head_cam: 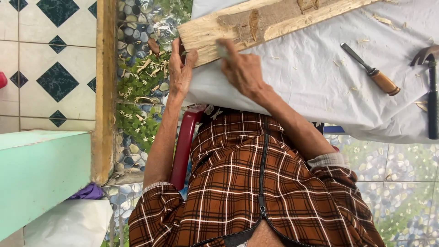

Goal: Sanding a wooden plank with sandpaper and scraping it with a chisel to smooth the surface.

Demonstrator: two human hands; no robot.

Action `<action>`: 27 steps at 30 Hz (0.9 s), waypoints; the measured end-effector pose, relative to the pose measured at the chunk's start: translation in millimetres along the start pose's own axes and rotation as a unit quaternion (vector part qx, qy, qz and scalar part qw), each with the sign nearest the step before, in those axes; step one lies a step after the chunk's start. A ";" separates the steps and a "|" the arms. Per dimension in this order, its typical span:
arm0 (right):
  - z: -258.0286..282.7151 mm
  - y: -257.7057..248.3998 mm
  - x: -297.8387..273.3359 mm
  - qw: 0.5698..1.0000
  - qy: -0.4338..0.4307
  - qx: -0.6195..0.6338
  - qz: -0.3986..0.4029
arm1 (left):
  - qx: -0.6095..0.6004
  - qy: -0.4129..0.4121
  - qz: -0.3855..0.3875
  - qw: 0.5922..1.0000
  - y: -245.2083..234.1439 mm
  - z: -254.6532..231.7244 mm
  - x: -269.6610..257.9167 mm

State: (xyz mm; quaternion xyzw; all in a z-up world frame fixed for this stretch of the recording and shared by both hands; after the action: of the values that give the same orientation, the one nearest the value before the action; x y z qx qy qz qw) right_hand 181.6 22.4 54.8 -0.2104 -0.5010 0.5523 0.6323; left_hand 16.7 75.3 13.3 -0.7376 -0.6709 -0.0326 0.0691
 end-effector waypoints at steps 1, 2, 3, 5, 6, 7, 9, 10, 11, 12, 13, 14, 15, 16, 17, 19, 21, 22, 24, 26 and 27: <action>-8.1 -2.8 1.4 1.000 0.011 -0.001 -0.025 | -0.007 0.000 0.001 1.000 -0.5 -1.8 -0.4; -17.3 -6.3 1.0 0.999 0.025 -0.001 -0.048 | -0.015 -0.001 0.003 1.000 0.6 -3.3 -1.5; -12.5 3.7 1.6 0.998 0.027 -0.002 -0.048 | -0.015 -0.002 0.005 1.000 2.0 -4.3 -4.1; 0.9 20.2 10.1 0.997 0.009 -0.001 -0.076 | -0.006 0.003 -0.001 1.000 1.1 -9.7 -2.3; 4.9 15.7 7.6 0.997 0.010 -0.001 -0.078 | -0.005 0.005 0.001 1.000 0.5 -14.1 -2.7; 12.0 16.1 5.3 0.999 -0.012 0.010 -0.050 | -0.003 0.000 0.002 1.000 -0.3 -17.3 -2.8; 8.7 10.6 0.6 0.999 -0.029 0.018 -0.022 | -0.003 -0.005 0.008 1.000 1.6 -12.8 -2.1; -0.8 5.0 0.0 0.999 -0.019 -0.005 -0.027 | 0.011 -0.007 0.007 1.000 1.0 -5.6 -1.4; -10.2 -0.6 -1.0 0.999 -0.009 -0.027 -0.032 | 0.025 -0.009 0.006 1.000 0.1 1.6 -0.9; -12.2 2.3 1.2 0.999 -0.008 -0.029 -0.032 | 0.024 -0.009 0.007 1.000 0.3 6.3 0.5; -16.8 4.2 3.4 0.999 0.009 -0.033 -0.037 | 0.014 -0.003 0.007 1.000 0.7 10.0 1.9; -21.7 5.2 3.6 0.998 0.029 -0.036 -0.042 | 0.005 0.001 0.009 1.000 2.1 13.3 2.5; -13.4 10.2 3.4 0.998 0.034 -0.038 -0.043 | 0.005 0.000 0.014 1.000 3.4 10.3 0.4; -0.3 14.0 5.9 0.998 -0.001 -0.023 -0.051 | -0.002 0.003 0.009 1.000 3.7 6.4 0.8; 12.7 17.6 8.3 0.998 -0.036 -0.009 -0.060 | -0.009 0.006 0.004 1.000 4.0 2.3 1.4; 10.7 2.9 8.1 0.998 -0.045 -0.002 -0.041 | -0.022 0.002 0.014 1.000 5.2 -9.7 1.9; 0.2 -6.4 2.6 0.998 -0.053 0.005 -0.018 | -0.037 -0.005 0.022 0.999 8.0 -3.7 1.6; -12.3 -8.6 0.8 1.000 -0.024 -0.006 -0.016 | -0.043 -0.002 0.021 0.999 6.4 5.4 2.5; -18.9 -7.5 -0.1 1.000 0.003 -0.014 -0.009 | -0.050 0.000 0.015 0.999 4.3 5.1 2.5; -4.2 -9.4 2.7 0.997 -0.023 -0.056 -0.055 | -0.021 0.016 0.025 0.999 6.3 -18.0 0.7; 0.7 -8.1 2.7 0.997 -0.025 -0.051 -0.053 | -0.017 0.014 0.022 1.000 5.5 -15.0 -2.1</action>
State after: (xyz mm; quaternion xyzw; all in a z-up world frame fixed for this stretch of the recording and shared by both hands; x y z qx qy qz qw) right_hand 184.5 22.2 62.8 -0.2019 -0.5544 0.4971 0.6362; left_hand 22.6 70.6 27.5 -0.7524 -0.6532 -0.0534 0.0664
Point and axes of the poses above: each hand's wrist, its own x-axis towards the middle knuckle, its own y-axis out of the palm, z = x × y, the point moved 7 cm from there along x, towards the middle knuckle, and after that the axes turned 8 degrees about -z, right-handed, at the moved point
